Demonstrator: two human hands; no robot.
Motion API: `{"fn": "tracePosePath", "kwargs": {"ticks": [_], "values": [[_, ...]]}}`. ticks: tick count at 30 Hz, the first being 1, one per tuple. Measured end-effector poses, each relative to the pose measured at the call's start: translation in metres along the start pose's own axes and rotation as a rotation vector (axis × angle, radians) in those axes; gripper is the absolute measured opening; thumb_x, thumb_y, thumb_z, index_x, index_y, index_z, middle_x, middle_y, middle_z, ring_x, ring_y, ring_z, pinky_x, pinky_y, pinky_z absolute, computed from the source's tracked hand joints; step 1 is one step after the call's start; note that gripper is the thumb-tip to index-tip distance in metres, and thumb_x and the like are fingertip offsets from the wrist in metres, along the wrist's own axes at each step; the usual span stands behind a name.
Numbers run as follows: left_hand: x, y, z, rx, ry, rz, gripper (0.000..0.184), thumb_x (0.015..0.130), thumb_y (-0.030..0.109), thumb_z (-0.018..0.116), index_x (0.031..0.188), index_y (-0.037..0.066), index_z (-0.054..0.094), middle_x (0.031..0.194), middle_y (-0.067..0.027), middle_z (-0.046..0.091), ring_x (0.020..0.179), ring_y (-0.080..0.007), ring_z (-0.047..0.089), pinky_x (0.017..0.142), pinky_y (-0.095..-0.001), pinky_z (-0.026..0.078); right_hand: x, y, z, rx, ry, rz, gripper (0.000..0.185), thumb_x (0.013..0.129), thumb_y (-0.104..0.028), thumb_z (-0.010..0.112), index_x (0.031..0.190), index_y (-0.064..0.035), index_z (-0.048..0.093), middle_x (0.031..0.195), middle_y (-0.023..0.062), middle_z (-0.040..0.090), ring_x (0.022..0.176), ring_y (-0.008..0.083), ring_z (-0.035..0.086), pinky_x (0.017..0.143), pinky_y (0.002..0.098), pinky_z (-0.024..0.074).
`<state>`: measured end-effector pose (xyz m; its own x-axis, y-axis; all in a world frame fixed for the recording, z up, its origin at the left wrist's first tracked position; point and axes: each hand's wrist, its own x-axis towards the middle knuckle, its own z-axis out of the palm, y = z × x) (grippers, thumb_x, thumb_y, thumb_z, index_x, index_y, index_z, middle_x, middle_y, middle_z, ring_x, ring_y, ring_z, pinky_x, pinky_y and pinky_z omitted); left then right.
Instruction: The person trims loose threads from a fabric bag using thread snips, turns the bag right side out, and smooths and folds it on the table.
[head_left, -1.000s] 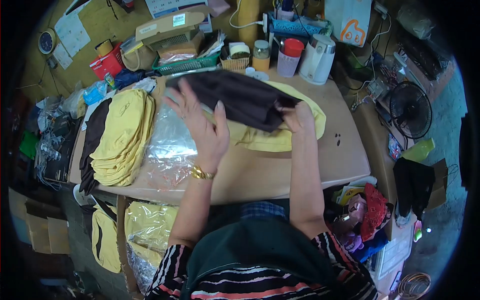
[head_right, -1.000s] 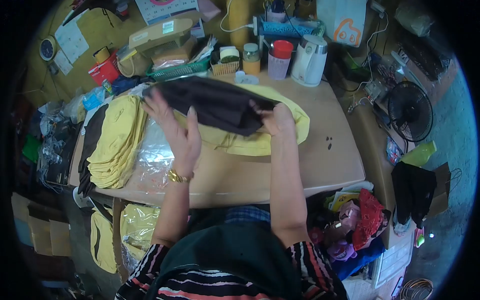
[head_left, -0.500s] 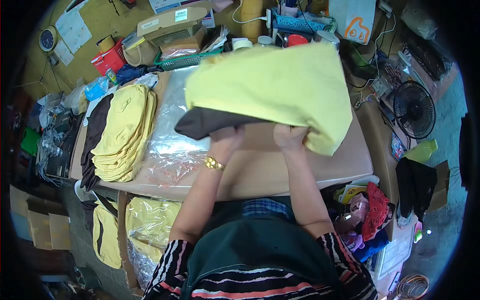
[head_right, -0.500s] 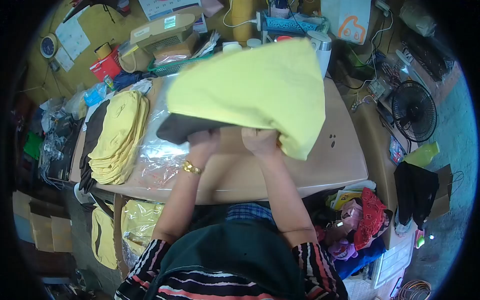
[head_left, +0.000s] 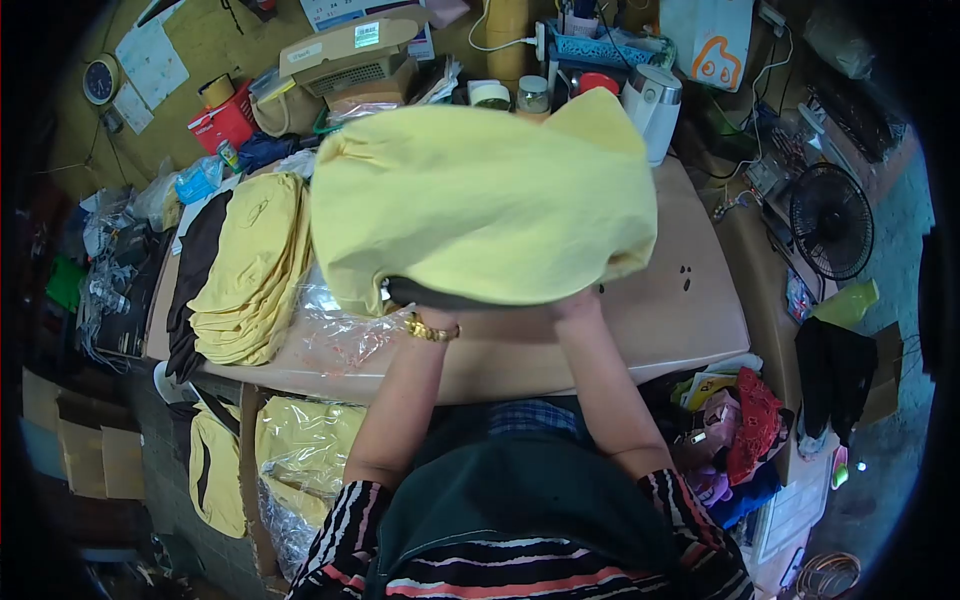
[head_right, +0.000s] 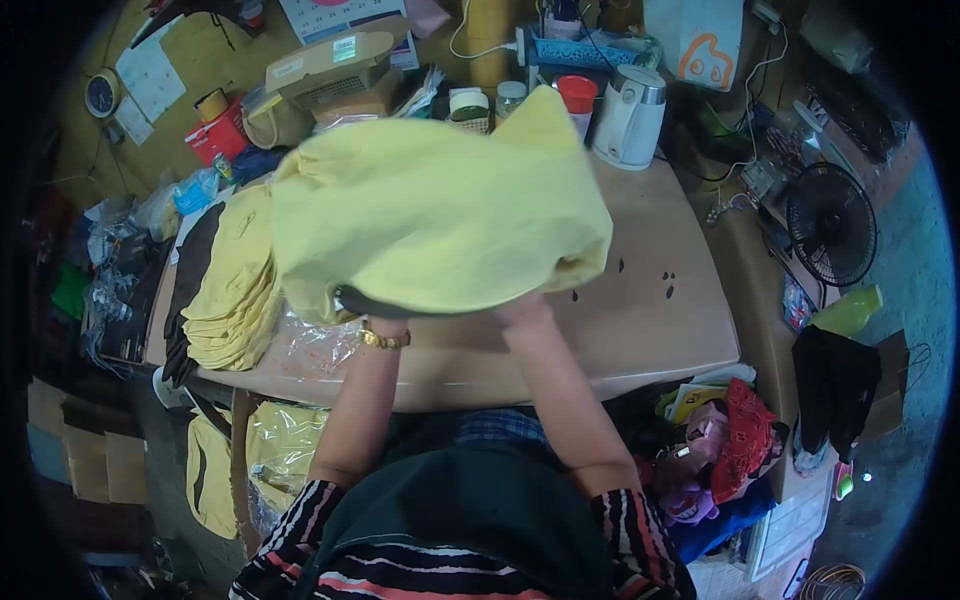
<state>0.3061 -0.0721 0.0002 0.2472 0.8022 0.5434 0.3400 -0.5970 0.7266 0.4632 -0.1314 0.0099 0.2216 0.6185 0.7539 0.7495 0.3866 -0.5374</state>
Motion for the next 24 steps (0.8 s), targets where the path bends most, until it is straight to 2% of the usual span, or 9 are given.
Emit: {"fn": "tracePosePath", "kwargs": {"ticks": [4, 7, 10, 11, 13, 17, 19, 22, 24], "values": [[0.013, 0.01, -0.006, 0.124, 0.097, 0.012, 0.038, 0.093, 0.028, 0.05, 0.121, 0.005, 0.06, 0.127, -0.0169, 0.059, 0.116, -0.0307, 0.058, 0.093, -0.0406, 0.05, -0.005, -0.012, 0.0, -0.091, 0.118, -0.275, 0.04, 0.089, -0.03, 0.061, 0.117, -0.0013, 0.062, 0.115, 0.0174, 0.065, 0.11, 0.0371, 0.06, 0.091, 0.046, 0.0486], [0.043, 0.033, -0.039, 0.528, -0.273, -0.163, 0.037, 0.093, 0.028, 0.048, 0.121, 0.005, 0.059, 0.128, -0.0163, 0.058, 0.117, -0.0299, 0.057, 0.092, -0.0391, 0.051, 0.006, -0.024, -0.017, -0.201, -0.016, -0.235, 0.041, 0.09, -0.031, 0.061, 0.116, 0.0, 0.062, 0.112, 0.0177, 0.066, 0.107, 0.0371, 0.061, 0.09, 0.0453, 0.0496], [0.045, 0.042, -0.026, 0.759, -0.813, -0.262, 0.037, 0.094, 0.027, 0.047, 0.121, 0.006, 0.058, 0.13, -0.0158, 0.057, 0.118, -0.0291, 0.057, 0.091, -0.0377, 0.052, 0.024, -0.022, -0.004, -0.423, -0.828, 0.282, 0.039, 0.091, -0.028, 0.061, 0.114, 0.0026, 0.062, 0.107, 0.0243, 0.066, 0.102, 0.0404, 0.062, 0.089, 0.0463, 0.049], [0.03, 0.028, -0.009, 0.837, -0.797, -0.176, 0.029, 0.091, 0.025, 0.051, 0.108, 0.004, 0.061, 0.116, -0.018, 0.064, 0.096, -0.0346, 0.066, 0.076, -0.0445, 0.056, 0.016, -0.005, 0.001, -0.435, -0.712, 0.217, 0.038, 0.09, -0.031, 0.062, 0.104, 0.0039, 0.062, 0.103, 0.0262, 0.065, 0.098, 0.0426, 0.062, 0.088, 0.0485, 0.0477], [-0.019, 0.005, 0.011, 0.837, -0.603, 0.339, 0.028, 0.082, 0.019, 0.064, 0.105, 0.002, 0.062, 0.111, -0.0168, 0.064, 0.102, -0.0327, 0.063, 0.085, -0.0439, 0.052, 0.019, 0.018, -0.005, -0.438, -0.735, 0.298, 0.039, 0.09, -0.032, 0.063, 0.103, 0.0046, 0.061, 0.102, 0.0267, 0.065, 0.098, 0.0429, 0.062, 0.088, 0.0492, 0.0473], [-0.044, 0.021, -0.016, 0.545, -0.315, 0.358, 0.046, 0.072, 0.017, 0.077, 0.109, 0.0, 0.057, 0.107, -0.016, 0.057, 0.095, -0.0342, 0.057, 0.078, -0.0428, 0.047, 0.018, 0.04, -0.025, -0.589, -0.681, 0.381, 0.039, 0.088, -0.031, 0.065, 0.104, 0.0044, 0.06, 0.106, 0.0272, 0.062, 0.107, 0.0436, 0.057, 0.093, 0.0546, 0.0431], [-0.044, -0.002, -0.021, 0.56, 0.109, 0.164, 0.054, 0.073, 0.017, 0.079, 0.115, -0.002, 0.049, 0.106, -0.0189, 0.051, 0.094, -0.0363, 0.054, 0.078, -0.0432, 0.046, 0.007, 0.046, -0.021, -0.577, -0.592, 0.247, 0.041, 0.088, -0.033, 0.065, 0.102, 0.0052, 0.06, 0.104, 0.0281, 0.062, 0.102, 0.0448, 0.058, 0.09, 0.0529, 0.0447], [-0.047, -0.04, -0.008, 0.395, 0.048, -0.064, 0.062, 0.074, 0.02, 0.078, 0.118, -0.003, 0.041, 0.106, -0.0245, 0.048, 0.096, -0.0383, 0.052, 0.079, -0.0434, 0.046, -0.006, 0.047, -0.003, -0.519, -0.405, 0.027, 0.035, 0.086, -0.028, 0.067, 0.096, 0.0049, 0.062, 0.097, 0.0258, 0.065, 0.092, 0.0421, 0.061, 0.084, 0.0491, 0.0477], [-0.05, -0.046, 0.002, 0.309, 0.028, -0.162, 0.059, 0.073, 0.013, 0.077, 0.118, -0.002, 0.041, 0.105, -0.0229, 0.05, 0.095, -0.0388, 0.053, 0.08, -0.044, 0.046, -0.013, 0.049, 0.013, -0.052, -0.663, 0.127, 0.019, 0.083, -0.016, 0.063, 0.089, 0.0022, 0.065, 0.09, 0.0239, 0.066, 0.089, 0.0386, 0.064, 0.085, 0.0463, 0.0488]]}}
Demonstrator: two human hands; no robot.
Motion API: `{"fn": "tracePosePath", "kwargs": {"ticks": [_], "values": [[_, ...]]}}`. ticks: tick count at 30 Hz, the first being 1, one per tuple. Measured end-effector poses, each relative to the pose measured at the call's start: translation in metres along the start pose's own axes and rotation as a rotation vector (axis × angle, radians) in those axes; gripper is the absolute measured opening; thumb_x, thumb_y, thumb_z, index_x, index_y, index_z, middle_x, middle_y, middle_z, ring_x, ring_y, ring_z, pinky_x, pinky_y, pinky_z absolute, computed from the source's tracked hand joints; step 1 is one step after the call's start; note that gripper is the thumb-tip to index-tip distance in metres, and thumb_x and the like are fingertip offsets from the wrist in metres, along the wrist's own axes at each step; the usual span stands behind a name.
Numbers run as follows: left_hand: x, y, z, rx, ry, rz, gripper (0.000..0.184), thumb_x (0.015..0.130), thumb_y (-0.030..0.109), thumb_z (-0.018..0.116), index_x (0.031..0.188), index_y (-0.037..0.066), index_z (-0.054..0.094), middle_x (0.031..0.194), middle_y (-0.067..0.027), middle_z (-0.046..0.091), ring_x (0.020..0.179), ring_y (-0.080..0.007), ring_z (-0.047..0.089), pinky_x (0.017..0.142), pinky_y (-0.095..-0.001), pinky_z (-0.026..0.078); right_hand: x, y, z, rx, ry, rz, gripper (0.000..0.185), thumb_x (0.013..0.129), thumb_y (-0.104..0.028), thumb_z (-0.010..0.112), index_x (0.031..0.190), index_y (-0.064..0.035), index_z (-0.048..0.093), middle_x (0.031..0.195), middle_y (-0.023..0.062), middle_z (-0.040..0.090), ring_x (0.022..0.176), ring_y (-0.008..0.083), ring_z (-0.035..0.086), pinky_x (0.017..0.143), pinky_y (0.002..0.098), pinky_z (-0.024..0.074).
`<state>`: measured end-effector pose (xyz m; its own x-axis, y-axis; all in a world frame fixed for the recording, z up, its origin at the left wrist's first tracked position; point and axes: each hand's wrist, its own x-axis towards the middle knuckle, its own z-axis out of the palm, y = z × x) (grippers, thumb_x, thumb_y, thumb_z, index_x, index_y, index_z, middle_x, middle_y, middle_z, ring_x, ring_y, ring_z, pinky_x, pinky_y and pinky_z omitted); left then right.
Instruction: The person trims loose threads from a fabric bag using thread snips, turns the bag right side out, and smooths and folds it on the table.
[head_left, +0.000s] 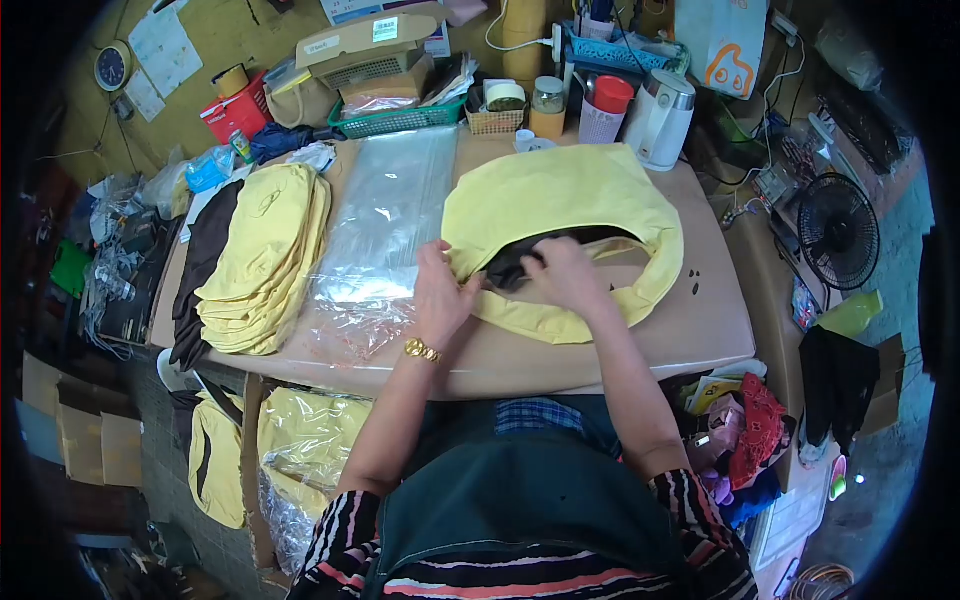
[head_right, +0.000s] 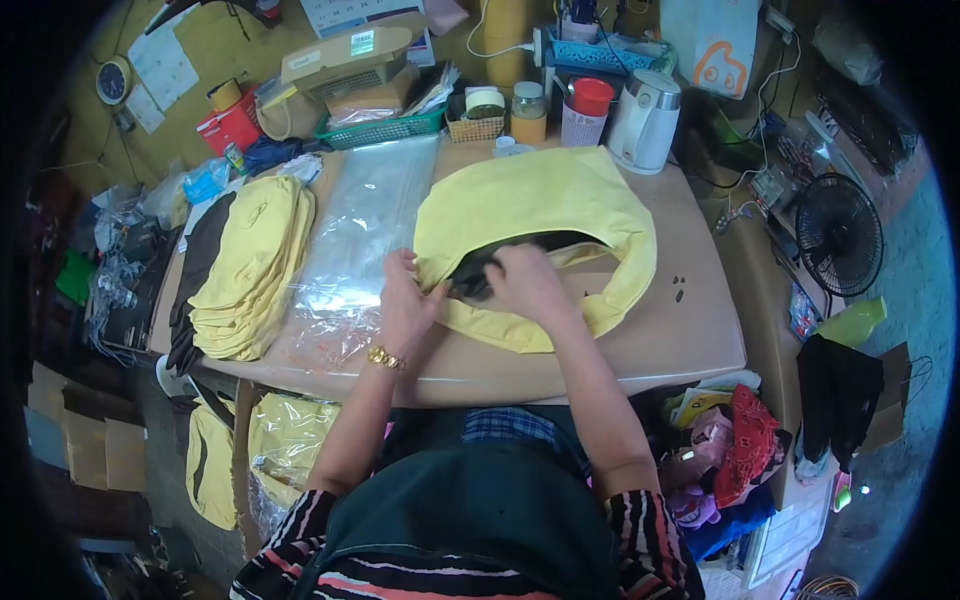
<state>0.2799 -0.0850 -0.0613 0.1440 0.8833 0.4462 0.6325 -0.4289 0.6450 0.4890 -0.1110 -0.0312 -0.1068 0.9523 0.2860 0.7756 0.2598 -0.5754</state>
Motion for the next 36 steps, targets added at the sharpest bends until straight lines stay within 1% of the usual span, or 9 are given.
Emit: {"fn": "tracePosePath", "kwargs": {"ticks": [6, 9, 12, 17, 19, 23, 32, 34, 36], "values": [[-0.006, 0.013, 0.009, -0.224, -0.189, 0.162, 0.049, 0.071, -0.007, 0.064, 0.115, 0.004, 0.046, 0.097, -0.0165, 0.052, 0.09, -0.0348, 0.058, 0.075, -0.042, 0.049, 0.019, 0.006, 0.043, 0.199, -0.056, 0.068, 0.018, 0.081, -0.008, 0.057, 0.092, -0.0007, 0.069, 0.082, 0.019, 0.067, 0.077, 0.0344, 0.065, 0.071, 0.0407, 0.0509], [-0.021, 0.057, -0.035, -0.315, -0.365, 0.284, 0.034, 0.07, -0.009, 0.06, 0.1, 0.005, 0.054, 0.093, -0.0136, 0.05, 0.084, -0.0312, 0.056, 0.072, -0.0398, 0.048, 0.035, 0.049, 0.035, -0.685, 0.09, -0.114, 0.05, 0.088, -0.031, 0.054, 0.136, -0.0158, 0.053, 0.141, 0.0125, 0.051, 0.129, 0.0309, 0.046, 0.108, 0.0407, 0.0361], [-0.041, 0.081, -0.087, -0.291, -0.534, 0.416, 0.03, 0.069, -0.008, 0.059, 0.096, 0.005, 0.063, 0.093, -0.0123, 0.049, 0.08, -0.0281, 0.055, 0.068, -0.0367, 0.048, 0.056, 0.134, 0.033, -0.547, 0.045, 0.156, 0.063, 0.091, -0.044, 0.048, 0.148, -0.0195, 0.037, 0.155, 0.007, 0.033, 0.141, 0.0283, 0.029, 0.117, 0.0406, 0.0225], [-0.024, 0.055, -0.114, 0.199, -0.348, 0.397, 0.042, 0.072, -0.008, 0.053, 0.105, 0.01, 0.072, 0.099, -0.0144, 0.048, 0.079, -0.0294, 0.058, 0.068, -0.0373, 0.051, 0.025, 0.072, -0.022, -0.649, -0.219, 0.204, 0.06, 0.093, -0.048, 0.044, 0.144, -0.0171, 0.044, 0.147, 0.0117, 0.045, 0.132, 0.0304, 0.043, 0.109, 0.0405, 0.0337], [-0.007, 0.052, -0.129, 0.353, -0.358, 0.298, 0.048, 0.073, -0.009, 0.05, 0.109, 0.012, 0.072, 0.107, -0.0156, 0.048, 0.082, -0.0313, 0.06, 0.071, -0.0403, 0.052, 0.013, 0.003, -0.056, -0.371, -0.694, 0.379, 0.052, 0.095, -0.046, 0.045, 0.133, -0.012, 0.055, 0.132, 0.0157, 0.057, 0.118, 0.0331, 0.055, 0.099, 0.0412, 0.0424], [0.015, 0.054, -0.15, 0.404, -0.453, 0.448, 0.045, 0.072, -0.01, 0.05, 0.104, 0.014, 0.072, 0.116, -0.0124, 0.048, 0.087, -0.0301, 0.062, 0.069, -0.0398, 0.052, -0.026, -0.084, -0.114, -0.141, -0.915, -0.006, 0.029, 0.094, -0.032, 0.054, 0.092, -0.0043, 0.062, 0.095, 0.0151, 0.064, 0.091, 0.0331, 0.062, 0.08, 0.0424, 0.0473], [0.028, 0.091, -0.173, 0.472, -0.493, 0.726, 0.023, 0.069, -0.004, 0.061, 0.086, 0.01, 0.066, 0.119, -0.0083, 0.051, 0.095, -0.0275, 0.056, 0.079, -0.0382, 0.048, -0.1, -0.146, -0.177, -0.754, -0.1, -0.778, 0.015, 0.069, -0.015, 0.064, 0.079, -0.0071, 0.054, 0.076, 0.0056, 0.055, 0.076, 0.0233, 0.059, 0.066, 0.0335, 0.0441], [0.026, 0.099, -0.181, 0.484, -0.578, 0.729, 0.021, 0.068, -0.002, 0.062, 0.085, 0.01, 0.067, 0.118, -0.0085, 0.051, 0.096, -0.0277, 0.054, 0.082, -0.0377, 0.047, -0.101, -0.136, -0.179, -0.663, -0.034, -0.792, 0.017, 0.073, -0.017, 0.067, 0.078, -0.0076, 0.054, 0.076, 0.0052, 0.056, 0.074, 0.0238, 0.058, 0.072, 0.0347, 0.0426], [0.029, 0.104, -0.189, 0.499, -0.66, 0.734, 0.02, 0.067, -0.001, 0.064, 0.084, 0.01, 0.067, 0.117, -0.0088, 0.051, 0.098, -0.028, 0.052, 0.085, -0.0373, 0.045, -0.096, -0.118, -0.19, -0.192, -0.506, -0.321, 0.019, 0.079, -0.024, 0.068, 0.078, -0.0077, 0.06, 0.077, 0.0041, 0.06, 0.074, 0.0266, 0.06, 0.088, 0.0415, 0.0396]]}}
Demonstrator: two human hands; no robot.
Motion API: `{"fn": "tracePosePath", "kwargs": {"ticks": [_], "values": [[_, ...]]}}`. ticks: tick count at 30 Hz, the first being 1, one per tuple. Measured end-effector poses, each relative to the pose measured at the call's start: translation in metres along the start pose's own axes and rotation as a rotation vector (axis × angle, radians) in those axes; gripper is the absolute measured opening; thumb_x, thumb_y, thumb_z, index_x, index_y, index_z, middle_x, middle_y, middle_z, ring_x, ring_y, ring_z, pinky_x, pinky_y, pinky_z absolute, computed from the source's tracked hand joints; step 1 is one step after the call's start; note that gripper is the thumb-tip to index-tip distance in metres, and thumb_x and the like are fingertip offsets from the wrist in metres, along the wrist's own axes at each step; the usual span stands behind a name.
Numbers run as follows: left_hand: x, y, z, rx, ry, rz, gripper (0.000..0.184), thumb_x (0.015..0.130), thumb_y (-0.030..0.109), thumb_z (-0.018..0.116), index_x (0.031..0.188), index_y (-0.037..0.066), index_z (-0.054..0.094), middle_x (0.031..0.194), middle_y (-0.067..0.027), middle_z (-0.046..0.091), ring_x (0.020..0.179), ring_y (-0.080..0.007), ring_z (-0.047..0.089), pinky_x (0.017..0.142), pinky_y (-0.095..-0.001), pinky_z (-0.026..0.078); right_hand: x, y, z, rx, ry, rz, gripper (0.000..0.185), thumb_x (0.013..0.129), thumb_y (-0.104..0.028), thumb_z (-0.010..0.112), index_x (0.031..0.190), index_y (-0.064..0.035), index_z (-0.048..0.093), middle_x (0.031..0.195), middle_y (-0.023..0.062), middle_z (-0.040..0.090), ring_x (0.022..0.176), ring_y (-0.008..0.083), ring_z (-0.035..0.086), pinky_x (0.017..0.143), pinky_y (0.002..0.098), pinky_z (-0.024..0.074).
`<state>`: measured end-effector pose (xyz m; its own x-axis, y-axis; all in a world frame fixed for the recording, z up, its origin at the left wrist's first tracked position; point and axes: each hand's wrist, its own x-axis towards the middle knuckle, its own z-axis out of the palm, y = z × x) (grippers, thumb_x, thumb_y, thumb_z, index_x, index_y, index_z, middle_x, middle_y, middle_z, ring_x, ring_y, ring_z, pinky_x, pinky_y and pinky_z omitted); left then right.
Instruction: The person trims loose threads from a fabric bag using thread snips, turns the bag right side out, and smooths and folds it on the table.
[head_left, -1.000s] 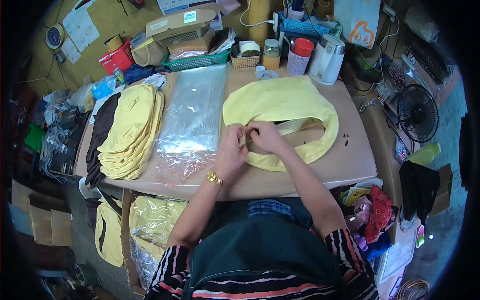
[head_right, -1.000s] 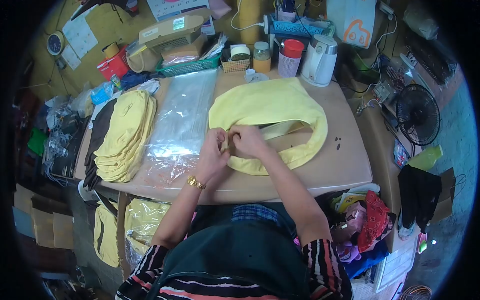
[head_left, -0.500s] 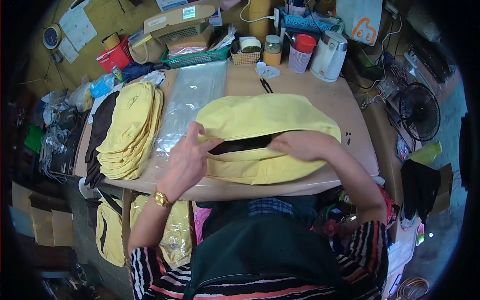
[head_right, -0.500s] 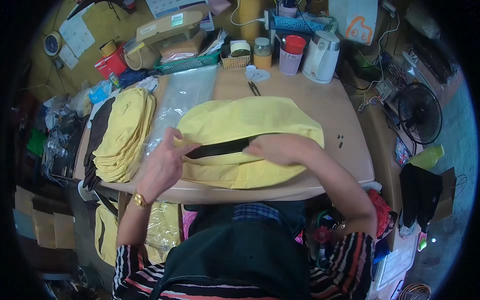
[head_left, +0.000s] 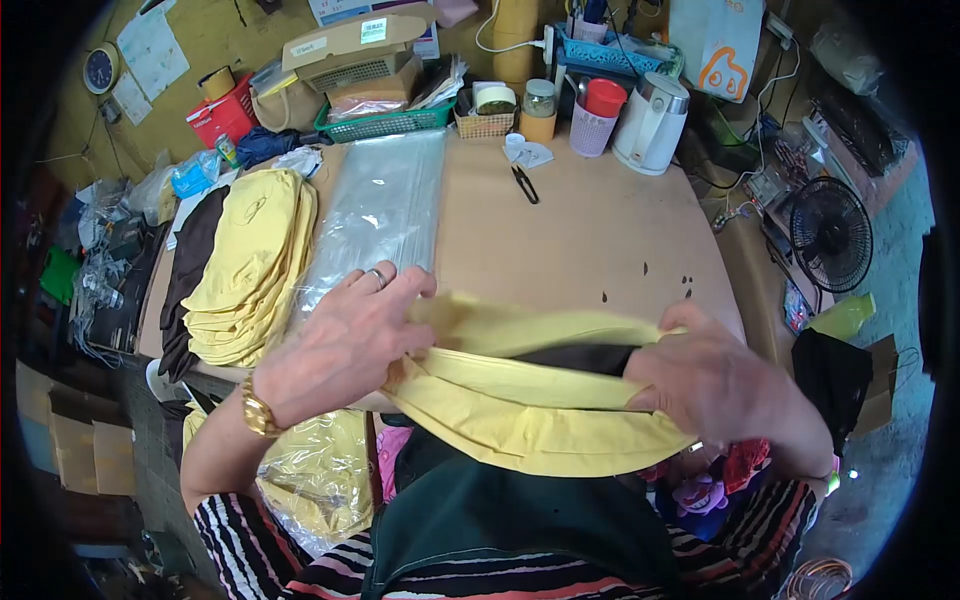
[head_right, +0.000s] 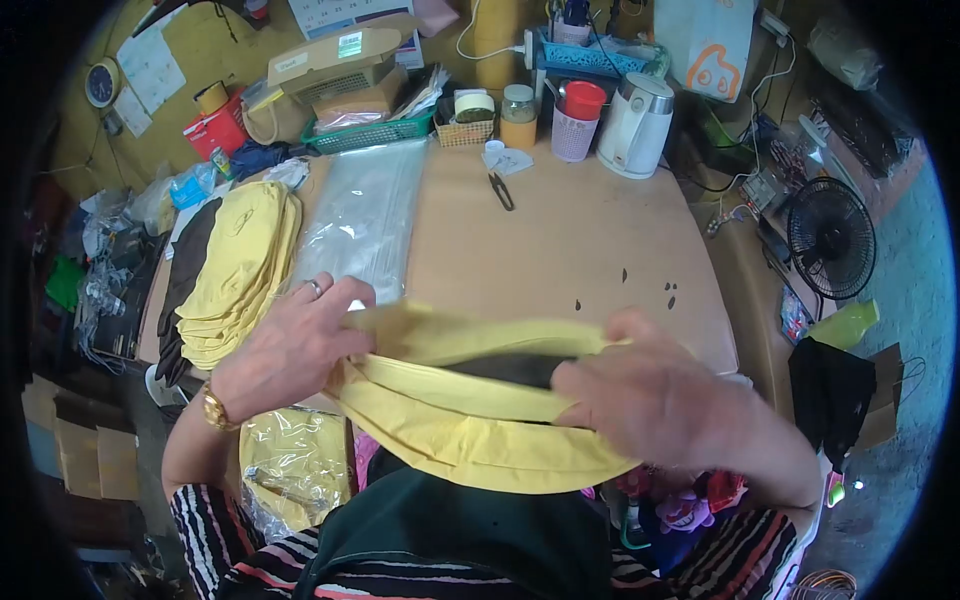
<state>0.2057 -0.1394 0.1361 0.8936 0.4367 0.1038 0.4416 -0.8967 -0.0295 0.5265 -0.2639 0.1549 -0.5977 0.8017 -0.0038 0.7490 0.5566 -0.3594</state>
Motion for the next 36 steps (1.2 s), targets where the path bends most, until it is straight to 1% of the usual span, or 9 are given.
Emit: {"fn": "tracePosePath", "kwargs": {"ticks": [5, 12, 15, 19, 23, 25, 29, 34, 36], "values": [[-0.006, -0.01, -0.016, -0.454, 0.006, 0.294, 0.021, 0.063, -0.001, 0.065, 0.079, 0.012, 0.069, 0.121, -0.0048, 0.06, 0.115, -0.0267, 0.052, 0.101, -0.0474, 0.035, -0.002, 0.039, -0.004, -0.436, 0.028, -0.028, 0.027, 0.073, -0.033, 0.075, 0.072, -0.0069, 0.068, 0.116, 0.0098, 0.059, 0.115, 0.0298, 0.047, 0.095, 0.0499, 0.0304], [-0.02, -0.018, -0.045, -0.978, -0.308, 0.429, 0.025, 0.059, -0.002, 0.052, 0.072, 0.014, 0.066, 0.073, 0.0001, 0.064, 0.091, -0.0218, 0.06, 0.099, -0.0428, 0.03, -0.008, 0.031, -0.027, -0.115, 0.48, -0.11, 0.014, 0.073, -0.02, 0.078, 0.084, -0.0123, 0.073, 0.098, 0.0052, 0.067, 0.091, 0.0263, 0.057, 0.088, 0.04, 0.0327], [-0.029, -0.014, -0.037, -0.606, -0.286, 0.203, 0.018, 0.058, 0.006, 0.054, 0.07, 0.014, 0.064, 0.061, -0.0006, 0.058, 0.071, -0.0211, 0.054, 0.086, -0.0359, 0.032, -0.006, 0.029, -0.03, 0.316, -0.338, -0.065, 0.016, 0.08, -0.029, 0.075, 0.089, -0.0148, 0.074, 0.07, 0.0031, 0.067, 0.072, 0.0223, 0.06, 0.086, 0.0365, 0.0297], [-0.018, 0.007, -0.045, -0.118, -0.314, 0.094, 0.01, 0.062, 0.012, 0.06, 0.071, 0.016, 0.063, 0.061, 0.0, 0.056, 0.069, -0.0217, 0.053, 0.081, -0.0364, 0.035, 0.013, 0.022, -0.02, -0.225, -0.409, 0.091, 0.021, 0.084, -0.035, 0.07, 0.094, -0.0171, 0.072, 0.071, 0.0065, 0.066, 0.075, 0.0286, 0.059, 0.087, 0.0403, 0.0305], [-0.002, -0.007, -0.085, 0.394, 0.456, -0.516, 0.019, 0.076, 0.01, 0.062, 0.095, 0.009, 0.065, 0.088, -0.0085, 0.064, 0.084, -0.0283, 0.061, 0.084, -0.0448, 0.043, 0.035, 0.026, -0.078, -1.056, 0.749, 0.231, 0.018, 0.082, -0.024, 0.066, 0.089, -0.0076, 0.068, 0.083, 0.009, 0.067, 0.083, 0.0303, 0.06, 0.082, 0.045, 0.0403], [0.014, -0.039, -0.073, 0.335, 0.219, -0.484, 0.021, 0.078, 0.01, 0.061, 0.099, 0.009, 0.064, 0.09, -0.01, 0.065, 0.087, -0.0281, 0.062, 0.085, -0.0431, 0.044, 0.059, 0.028, -0.087, -0.366, 0.844, 0.491, 0.026, 0.087, -0.031, 0.062, 0.09, -0.0063, 0.068, 0.079, 0.0072, 0.067, 0.081, 0.022, 0.062, 0.075, 0.0393, 0.0445], [0.017, -0.064, -0.028, 0.118, -0.522, -0.349, 0.027, 0.085, 0.01, 0.061, 0.111, 0.007, 0.063, 0.095, -0.0142, 0.067, 0.095, -0.0274, 0.064, 0.088, -0.0383, 0.046, 0.08, 0.047, -0.047, -0.148, -0.7, 0.57, 0.042, 0.095, -0.042, 0.055, 0.093, -0.0026, 0.069, 0.081, 0.0074, 0.069, 0.075, 0.0153, 0.064, 0.07, 0.0342, 0.0489], [-0.011, -0.031, -0.036, 0.002, -0.365, -0.279, 0.039, 0.074, 0.003, 0.067, 0.112, 0.012, 0.063, 0.101, -0.0073, 0.064, 0.088, -0.0293, 0.062, 0.085, -0.039, 0.047, 0.04, 0.074, -0.036, 0.206, -0.453, 0.296, 0.044, 0.095, -0.044, 0.054, 0.092, -0.0027, 0.069, 0.08, 0.0117, 0.067, 0.077, 0.0215, 0.062, 0.066, 0.0374, 0.0435], [-0.002, -0.015, -0.052, 0.578, 0.473, -0.308, 0.044, 0.074, 0.001, 0.065, 0.116, 0.014, 0.061, 0.095, -0.0081, 0.063, 0.082, -0.0324, 0.06, 0.081, -0.041, 0.047, 0.036, 0.06, -0.039, -0.389, 0.197, 0.338, 0.044, 0.094, -0.043, 0.056, 0.101, -0.0006, 0.067, 0.101, 0.0126, 0.067, 0.085, 0.0292, 0.062, 0.078, 0.0386, 0.0453]]}}
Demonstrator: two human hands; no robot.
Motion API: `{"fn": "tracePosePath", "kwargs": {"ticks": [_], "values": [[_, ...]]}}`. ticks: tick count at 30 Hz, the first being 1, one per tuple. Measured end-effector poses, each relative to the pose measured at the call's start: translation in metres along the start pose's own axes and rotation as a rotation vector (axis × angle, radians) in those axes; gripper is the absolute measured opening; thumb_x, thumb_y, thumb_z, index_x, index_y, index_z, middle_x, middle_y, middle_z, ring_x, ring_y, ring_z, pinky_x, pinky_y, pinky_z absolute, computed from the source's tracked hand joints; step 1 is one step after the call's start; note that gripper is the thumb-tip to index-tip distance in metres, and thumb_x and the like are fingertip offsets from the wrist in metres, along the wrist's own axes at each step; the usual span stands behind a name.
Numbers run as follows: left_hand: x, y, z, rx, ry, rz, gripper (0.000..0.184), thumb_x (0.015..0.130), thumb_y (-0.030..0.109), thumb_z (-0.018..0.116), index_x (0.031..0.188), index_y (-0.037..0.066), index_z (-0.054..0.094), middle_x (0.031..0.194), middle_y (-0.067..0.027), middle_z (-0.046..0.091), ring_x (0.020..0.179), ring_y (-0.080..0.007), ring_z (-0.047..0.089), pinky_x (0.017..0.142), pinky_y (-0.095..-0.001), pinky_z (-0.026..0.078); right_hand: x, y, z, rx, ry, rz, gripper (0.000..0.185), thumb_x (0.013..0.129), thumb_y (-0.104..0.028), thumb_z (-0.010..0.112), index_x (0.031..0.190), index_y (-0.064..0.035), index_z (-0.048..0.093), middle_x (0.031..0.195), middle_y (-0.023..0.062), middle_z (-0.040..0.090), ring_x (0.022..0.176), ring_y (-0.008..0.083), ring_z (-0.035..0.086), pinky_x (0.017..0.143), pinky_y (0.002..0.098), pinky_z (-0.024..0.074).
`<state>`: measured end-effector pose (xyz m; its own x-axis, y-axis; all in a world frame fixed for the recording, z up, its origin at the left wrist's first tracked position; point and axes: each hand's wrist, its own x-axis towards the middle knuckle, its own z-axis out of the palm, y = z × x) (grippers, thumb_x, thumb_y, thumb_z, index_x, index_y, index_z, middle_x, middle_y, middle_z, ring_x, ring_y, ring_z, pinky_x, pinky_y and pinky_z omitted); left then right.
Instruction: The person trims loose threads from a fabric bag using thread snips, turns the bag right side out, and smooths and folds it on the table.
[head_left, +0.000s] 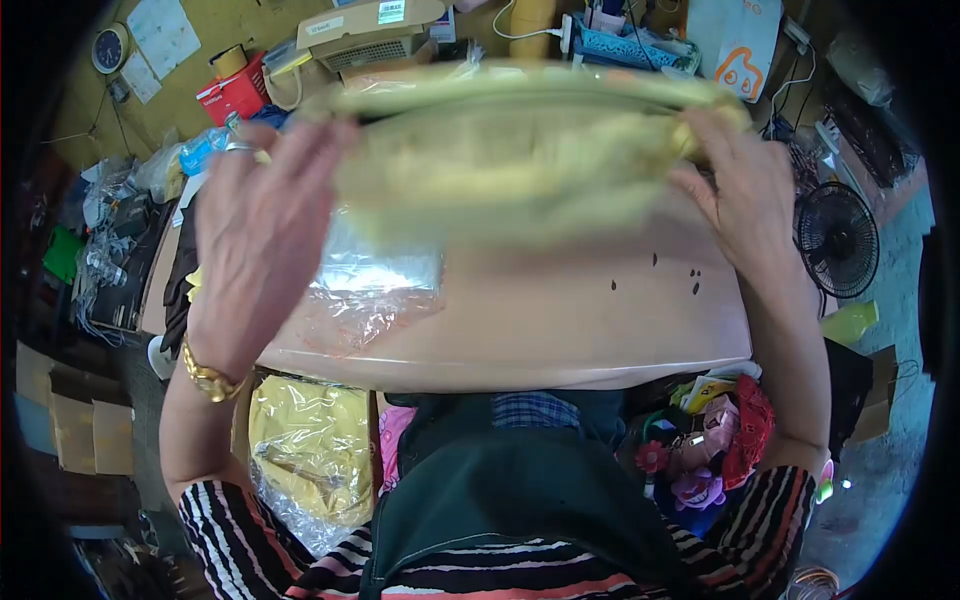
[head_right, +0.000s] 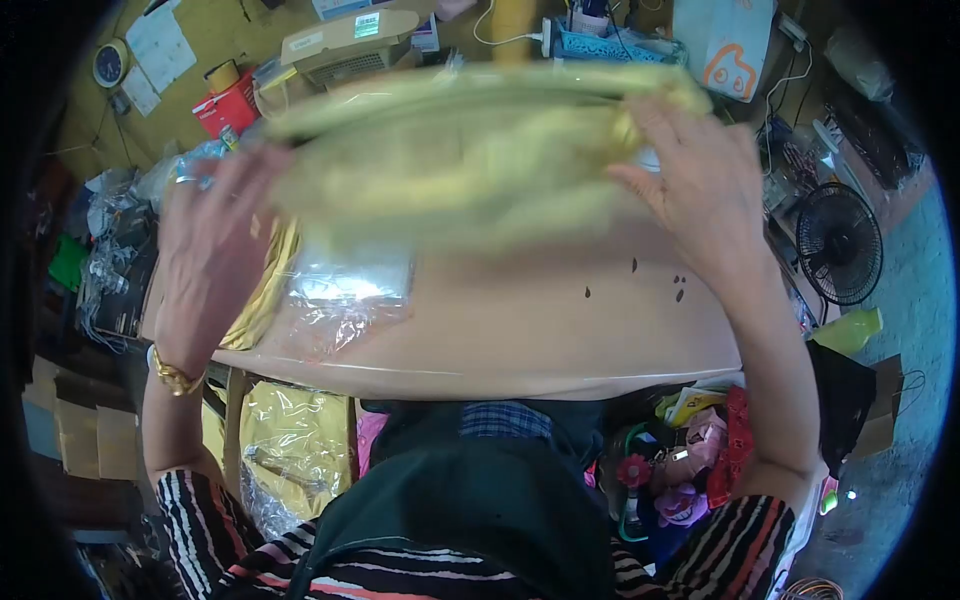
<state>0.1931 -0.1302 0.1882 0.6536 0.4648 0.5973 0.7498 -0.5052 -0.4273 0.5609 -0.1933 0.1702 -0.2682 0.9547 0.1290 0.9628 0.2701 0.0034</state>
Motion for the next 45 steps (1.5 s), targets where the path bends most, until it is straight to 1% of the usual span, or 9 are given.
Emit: {"fn": "tracePosePath", "kwargs": {"ticks": [2, 4, 7, 9, 12, 23, 32, 37, 45], "values": [[-0.017, 0.004, 0.019, -0.142, -0.485, -0.07, 0.037, 0.08, 0.011, 0.058, 0.117, 0.01, 0.061, 0.087, -0.0098, 0.067, 0.078, -0.0301, 0.063, 0.073, -0.043, 0.049, 0.006, -0.017, 0.005, -0.068, -0.167, 0.016, 0.04, 0.093, -0.039, 0.059, 0.1, -0.001, 0.067, 0.101, 0.0156, 0.068, 0.084, 0.0345, 0.063, 0.082, 0.0411, 0.0476], [-0.045, 0.008, 0.049, -0.735, -1.08, 0.475, 0.036, 0.08, 0.022, 0.061, 0.112, 0.005, 0.061, 0.087, -0.0127, 0.067, 0.087, -0.0306, 0.066, 0.077, -0.0418, 0.051, 0.004, -0.024, 0.037, 0.264, -0.71, -0.141, 0.036, 0.093, -0.037, 0.059, 0.093, -0.003, 0.07, 0.089, 0.0186, 0.068, 0.077, 0.036, 0.064, 0.079, 0.043, 0.0496], [-0.034, 0.028, 0.031, -0.364, -1.157, 0.284, 0.039, 0.078, 0.029, 0.064, 0.109, 0.006, 0.061, 0.086, -0.0111, 0.067, 0.089, -0.0294, 0.066, 0.077, -0.0416, 0.052, 0.004, -0.018, 0.044, 0.281, -1.014, -0.189, 0.035, 0.093, -0.036, 0.057, 0.092, -0.0039, 0.071, 0.088, 0.0179, 0.068, 0.076, 0.0356, 0.063, 0.079, 0.0415, 0.0501], [-0.027, 0.018, 0.029, -0.275, -0.568, 0.069, 0.042, 0.076, 0.023, 0.07, 0.114, 0.008, 0.061, 0.094, -0.0075, 0.06, 0.082, -0.0266, 0.062, 0.071, -0.0386, 0.049, -0.009, 0.003, 0.039, -0.042, -0.058, 0.009, 0.03, 0.09, -0.031, 0.061, 0.099, -0.0039, 0.07, 0.091, 0.0149, 0.069, 0.078, 0.0337, 0.064, 0.077, 0.0397, 0.0473], [-0.011, 0.022, -0.002, -0.249, -0.326, 0.004, 0.049, 0.073, 0.018, 0.075, 0.119, 0.007, 0.061, 0.1, -0.0082, 0.056, 0.079, -0.0255, 0.06, 0.068, -0.036, 0.047, -0.027, -0.021, 0.007, -0.11, 0.302, 0.108, 0.03, 0.086, -0.034, 0.065, 0.1, -0.0081, 0.069, 0.086, 0.0097, 0.069, 0.076, 0.0296, 0.066, 0.071, 0.0392, 0.0458], [-0.098, 0.128, 0.084, -0.418, -0.907, -0.034, 0.062, 0.08, 0.032, 0.071, 0.128, -0.001, 0.051, 0.106, -0.0123, 0.057, 0.084, -0.0267, 0.064, 0.072, -0.0389, 0.05, -0.078, -0.039, 0.155, 0.097, 0.158, 0.124, 0.042, 0.075, -0.023, 0.076, 0.109, -0.0019, 0.063, 0.102, 0.0134, 0.068, 0.082, 0.0292, 0.068, 0.069, 0.0427, 0.0511], [-0.092, 0.184, 0.156, -0.657, -0.477, -0.03, 0.049, 0.081, 0.012, 0.059, 0.127, -0.005, 0.052, 0.1, -0.0155, 0.06, 0.093, -0.0306, 0.059, 0.082, -0.0426, 0.045, -0.032, -0.125, 0.213, 0.09, 0.057, 0.233, 0.051, 0.08, -0.029, 0.067, 0.123, -0.0023, 0.057, 0.121, 0.0116, 0.058, 0.113, 0.0274, 0.051, 0.1, 0.0487, 0.0342], [-0.088, 0.197, 0.177, -0.848, -0.402, -0.083, 0.063, 0.081, 0.004, 0.052, 0.141, -0.005, 0.035, 0.133, -0.0263, 0.044, 0.114, -0.0411, 0.051, 0.102, -0.0518, 0.037, -0.017, -0.123, 0.258, 0.216, 0.222, 0.109, 0.059, 0.077, -0.02, 0.066, 0.126, 0.007, 0.05, 0.127, 0.0209, 0.049, 0.12, 0.0335, 0.045, 0.104, 0.0514, 0.0316], [-0.056, 0.201, 0.172, -1.13, -0.262, -0.234, 0.062, 0.082, -0.002, 0.049, 0.142, 0.005, 0.034, 0.131, -0.0273, 0.047, 0.105, -0.0448, 0.054, 0.089, -0.0466, 0.046, -0.023, -0.121, 0.266, 0.22, 0.219, 0.155, 0.059, 0.079, -0.025, 0.061, 0.128, 0.0048, 0.049, 0.136, 0.0236, 0.044, 0.13, 0.0373, 0.039, 0.111, 0.0566, 0.0225]]}}
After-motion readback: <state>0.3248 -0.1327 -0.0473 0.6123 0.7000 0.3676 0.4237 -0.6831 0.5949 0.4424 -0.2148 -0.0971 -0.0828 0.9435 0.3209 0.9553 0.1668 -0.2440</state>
